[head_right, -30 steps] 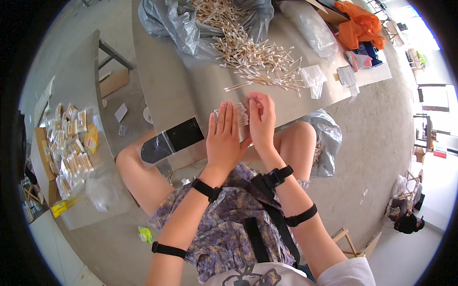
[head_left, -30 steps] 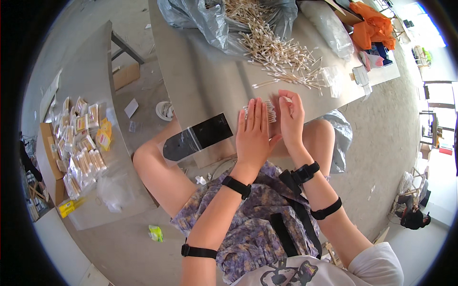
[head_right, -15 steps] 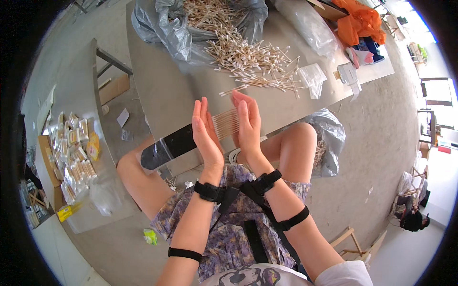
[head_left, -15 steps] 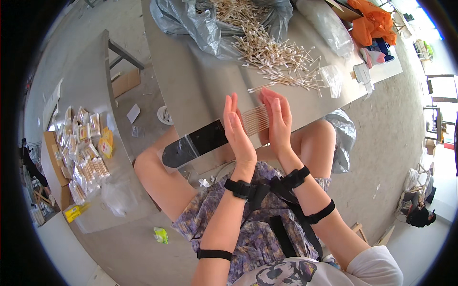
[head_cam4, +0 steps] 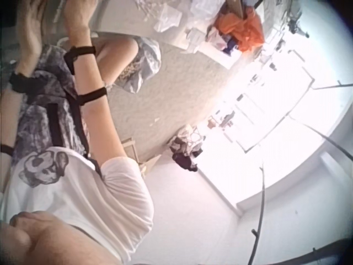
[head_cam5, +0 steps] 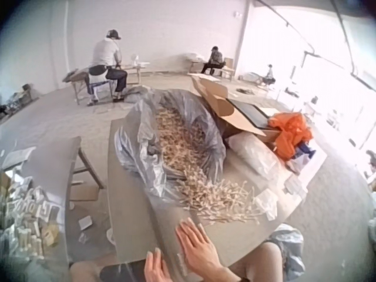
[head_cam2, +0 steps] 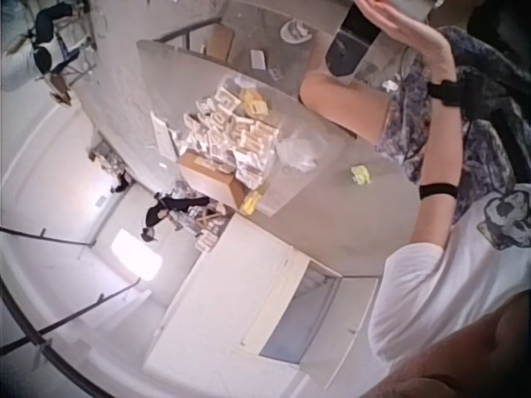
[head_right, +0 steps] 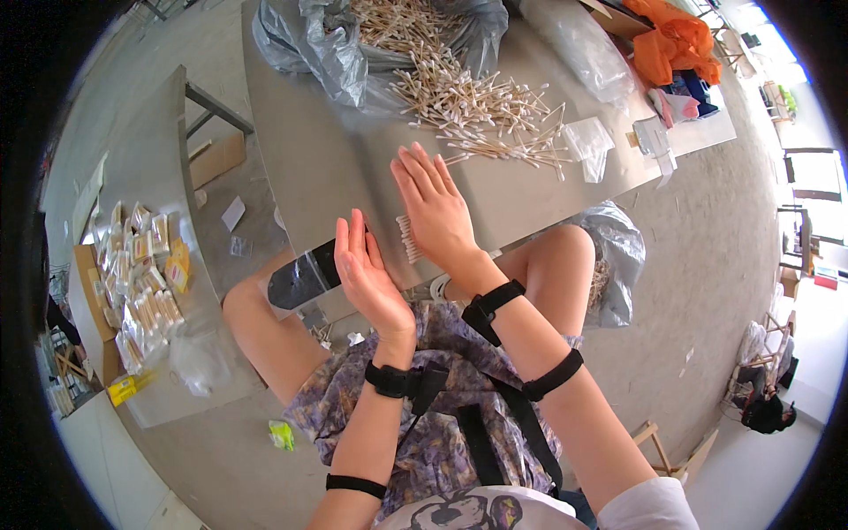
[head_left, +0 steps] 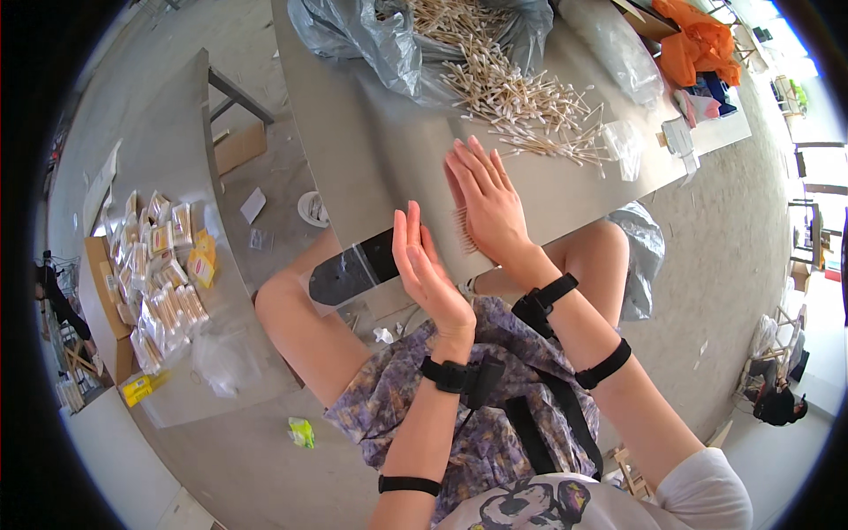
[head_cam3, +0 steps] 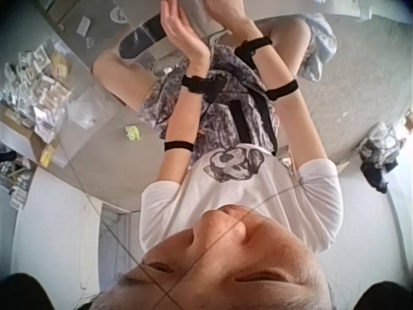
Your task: Counting cotton swabs and putting them into a small packaging box.
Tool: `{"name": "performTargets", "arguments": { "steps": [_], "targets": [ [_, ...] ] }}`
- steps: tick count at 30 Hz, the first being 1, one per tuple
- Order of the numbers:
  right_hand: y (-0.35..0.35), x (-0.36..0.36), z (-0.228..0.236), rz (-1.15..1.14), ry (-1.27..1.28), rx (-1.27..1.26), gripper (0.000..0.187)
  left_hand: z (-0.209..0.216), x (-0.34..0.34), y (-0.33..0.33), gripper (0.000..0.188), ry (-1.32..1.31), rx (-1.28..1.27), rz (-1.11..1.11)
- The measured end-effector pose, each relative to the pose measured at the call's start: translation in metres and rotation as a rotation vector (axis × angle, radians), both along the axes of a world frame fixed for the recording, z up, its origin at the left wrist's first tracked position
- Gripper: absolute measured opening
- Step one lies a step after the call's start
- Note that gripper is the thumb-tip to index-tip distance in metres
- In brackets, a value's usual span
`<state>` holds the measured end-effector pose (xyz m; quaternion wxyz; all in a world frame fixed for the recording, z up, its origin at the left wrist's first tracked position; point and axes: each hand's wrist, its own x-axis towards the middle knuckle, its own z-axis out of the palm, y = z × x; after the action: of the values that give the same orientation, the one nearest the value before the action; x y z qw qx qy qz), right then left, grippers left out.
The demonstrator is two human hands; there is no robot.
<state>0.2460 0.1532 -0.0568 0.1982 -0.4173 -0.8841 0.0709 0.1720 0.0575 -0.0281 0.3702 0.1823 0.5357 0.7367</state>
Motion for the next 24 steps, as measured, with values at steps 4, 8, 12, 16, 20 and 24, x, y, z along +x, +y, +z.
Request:
{"name": "performTargets", "arguments": {
  "steps": [4, 8, 12, 16, 20, 24],
  "targets": [
    [-0.005, -0.019, -0.004, -0.009, 0.082, -0.053, 0.057, -0.003, -0.008, 0.000, 0.073, 0.008, 0.010, 0.090],
    [-0.012, -0.048, -0.004, 0.028, 0.125, -0.086, 0.053, -0.013, -0.016, 0.002, 0.073, -0.004, 0.024, 0.178],
    [-0.018, -0.064, -0.005, 0.071, 0.138, -0.102, 0.050, -0.013, -0.021, 0.004, 0.071, -0.042, 0.010, 0.210],
    [-0.019, -0.058, -0.006, 0.144, 0.151, -0.156, 0.053, -0.015, -0.022, 0.004, 0.069, -0.092, 0.010, 0.214],
    [-0.019, -0.060, -0.005, 0.148, 0.133, -0.103, 0.050, -0.012, -0.023, 0.005, 0.069, -0.087, 0.012, 0.210],
    [-0.019, -0.060, -0.008, 0.115, 0.069, -0.030, 0.048, -0.012, -0.024, 0.007, 0.070, -0.032, 0.040, 0.187]
  ]
}}
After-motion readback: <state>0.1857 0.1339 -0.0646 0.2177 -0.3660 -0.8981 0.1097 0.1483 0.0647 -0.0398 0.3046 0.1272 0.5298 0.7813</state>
